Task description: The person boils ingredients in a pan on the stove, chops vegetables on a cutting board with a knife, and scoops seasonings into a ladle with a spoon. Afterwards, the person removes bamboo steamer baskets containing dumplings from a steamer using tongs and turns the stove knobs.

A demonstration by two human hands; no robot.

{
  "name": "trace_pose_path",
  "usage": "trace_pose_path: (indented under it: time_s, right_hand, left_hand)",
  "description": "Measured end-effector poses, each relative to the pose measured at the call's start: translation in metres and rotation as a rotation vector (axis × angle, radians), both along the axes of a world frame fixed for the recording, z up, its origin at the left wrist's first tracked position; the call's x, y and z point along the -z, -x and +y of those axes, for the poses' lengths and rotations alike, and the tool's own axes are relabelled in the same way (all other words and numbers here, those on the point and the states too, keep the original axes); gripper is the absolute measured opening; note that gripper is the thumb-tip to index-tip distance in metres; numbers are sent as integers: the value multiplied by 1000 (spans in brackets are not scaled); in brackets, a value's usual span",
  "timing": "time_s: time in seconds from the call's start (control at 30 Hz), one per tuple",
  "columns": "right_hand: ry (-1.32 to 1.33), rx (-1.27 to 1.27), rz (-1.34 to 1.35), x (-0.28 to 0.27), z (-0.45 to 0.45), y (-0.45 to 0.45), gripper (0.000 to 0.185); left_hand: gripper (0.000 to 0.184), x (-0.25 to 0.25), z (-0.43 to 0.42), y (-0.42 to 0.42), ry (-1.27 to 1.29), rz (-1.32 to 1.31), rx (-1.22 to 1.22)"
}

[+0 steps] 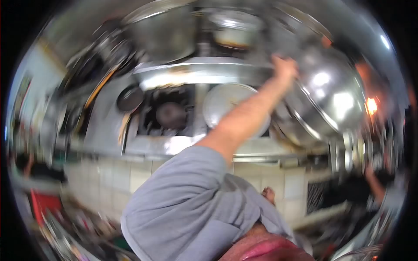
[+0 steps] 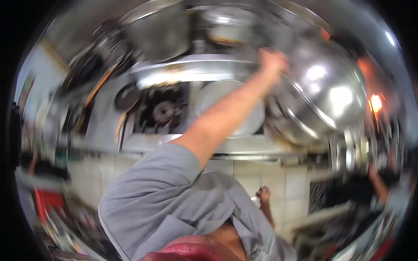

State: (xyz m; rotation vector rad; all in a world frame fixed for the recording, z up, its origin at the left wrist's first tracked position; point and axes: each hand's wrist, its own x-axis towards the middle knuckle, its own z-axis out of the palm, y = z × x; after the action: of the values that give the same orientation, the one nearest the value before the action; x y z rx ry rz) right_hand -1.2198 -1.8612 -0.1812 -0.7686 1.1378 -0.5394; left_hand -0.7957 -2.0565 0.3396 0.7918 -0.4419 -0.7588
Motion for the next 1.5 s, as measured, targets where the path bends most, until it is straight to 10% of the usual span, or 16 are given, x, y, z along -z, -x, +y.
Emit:
trace_pose_path:
  time_s: [0.17, 0.37, 0.53, 0.7, 0.9, 1.17, 1.37, 1.5]
  right_hand:
    - [27, -364, 404, -93, -4, -83, 53]
    - [78, -750, 348, -101, 33, -181, 45]
    - [655, -1511, 293, -191, 154, -333, 43]
    - [85, -1532, -40, -214, 324, -502, 34]
    - [-362, -1643, -494, -335, 560, -705, 34]
    - [-698, -989, -540, -344, 763, -941, 122]
    - [-365, -912, -647, -324, 797, -1027, 18]
    - [-257, -680, -594, -379, 837, -1017, 13]
  left_hand:
    - [87, -11, 62, -3, -382, -664, 34]
    - [84, 22, 292, -28, -24, -968, 157]
    - [64, 76, 552, -88, -467, -814, 57]
    - [52, 141, 750, -123, -565, -338, -356]
    - [48, 100, 923, -139, -564, -178, -640]
    - [46, 124, 1089, -191, -514, -42, -1031]
    - [41, 159, 1245, -237, -755, 142, -1157]
    - [40, 159, 1337, -280, -707, 307, -1255]
